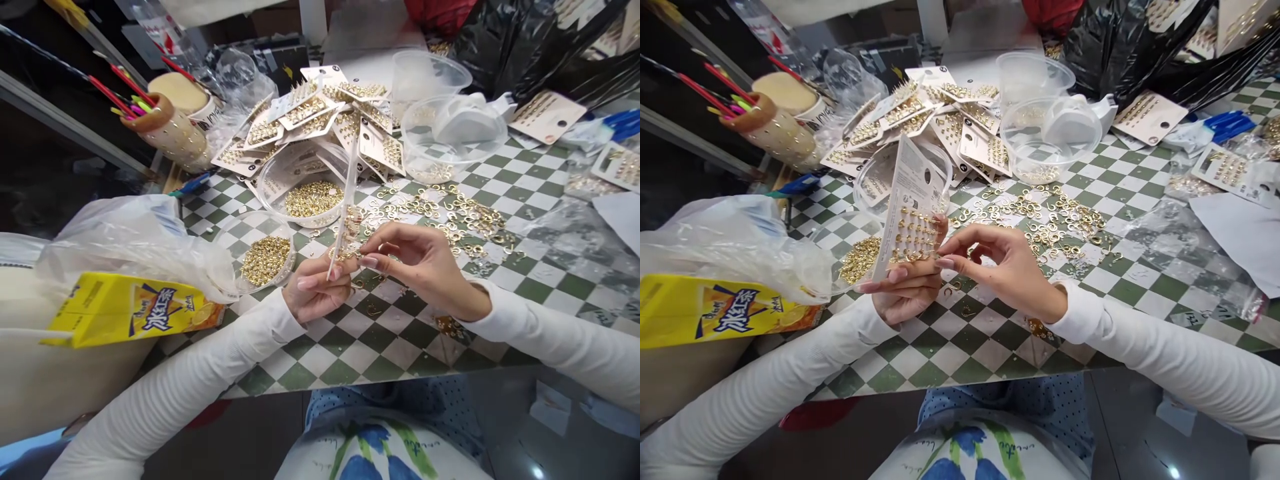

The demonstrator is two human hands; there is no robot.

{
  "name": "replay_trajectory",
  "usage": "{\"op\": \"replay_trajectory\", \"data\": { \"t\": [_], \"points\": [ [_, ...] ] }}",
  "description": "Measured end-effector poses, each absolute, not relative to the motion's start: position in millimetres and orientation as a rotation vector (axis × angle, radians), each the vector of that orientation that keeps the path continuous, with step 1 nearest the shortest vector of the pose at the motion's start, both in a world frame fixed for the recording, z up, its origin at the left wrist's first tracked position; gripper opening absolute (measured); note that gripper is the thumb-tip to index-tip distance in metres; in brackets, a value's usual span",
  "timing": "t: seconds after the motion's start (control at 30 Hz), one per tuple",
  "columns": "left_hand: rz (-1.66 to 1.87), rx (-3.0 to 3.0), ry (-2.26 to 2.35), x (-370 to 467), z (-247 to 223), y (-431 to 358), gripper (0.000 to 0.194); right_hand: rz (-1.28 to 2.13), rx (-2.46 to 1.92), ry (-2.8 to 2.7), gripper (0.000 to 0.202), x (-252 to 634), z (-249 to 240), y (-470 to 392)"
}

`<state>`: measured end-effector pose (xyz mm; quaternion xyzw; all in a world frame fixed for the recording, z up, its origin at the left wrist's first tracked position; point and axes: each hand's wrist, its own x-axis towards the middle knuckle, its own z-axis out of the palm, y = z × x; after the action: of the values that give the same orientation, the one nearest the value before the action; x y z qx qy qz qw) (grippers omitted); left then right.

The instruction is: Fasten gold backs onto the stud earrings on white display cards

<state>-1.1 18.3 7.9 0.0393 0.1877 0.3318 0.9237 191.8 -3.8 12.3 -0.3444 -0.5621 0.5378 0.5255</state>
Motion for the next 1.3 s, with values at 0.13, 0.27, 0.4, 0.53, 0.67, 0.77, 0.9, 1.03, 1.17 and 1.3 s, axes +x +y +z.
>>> {"op": "replay_trajectory", "data": {
  "t": [0.13,0.27,0.4,0.53,0.67,0.77,0.9,1.03,1.17,1.3],
  "points": [
    [0.658,0.076,0.439,-4,6,19,0.025,1.293,-0.783,-1.408,0.009,191,17,-7],
    [0.636,0.075,0.407,-6,0,21,0.022,1.302,-0.718,-1.476,0.006,193,17,-8],
    [0.599,0.079,0.348,-7,-4,20,0.026,1.231,-0.758,-1.471,0.009,195,12,-6],
    [0.641,0.077,0.364,-5,0,18,0.030,1.180,-0.813,-1.473,0.009,196,12,-5],
    [0.647,0.093,0.408,-2,6,17,0.024,1.142,-0.819,-1.484,0.007,196,12,-5],
    [0.619,0.139,0.401,-2,7,18,0.026,1.098,-0.834,-1.485,0.006,196,13,-5],
    [0.556,0.221,0.385,-2,4,20,0.025,1.014,-0.861,-1.517,0.007,196,16,-7],
    [0.534,0.253,0.339,-3,0,21,0.029,0.974,-0.875,-1.533,0.007,195,22,-11],
    [0.508,0.289,0.305,-5,-4,21,0.034,1.078,-0.953,-1.503,0.003,195,30,-16],
    [0.511,0.277,0.371,-8,-10,22,0.045,1.260,-1.050,-1.408,0.012,195,35,-18]
  ]
}}
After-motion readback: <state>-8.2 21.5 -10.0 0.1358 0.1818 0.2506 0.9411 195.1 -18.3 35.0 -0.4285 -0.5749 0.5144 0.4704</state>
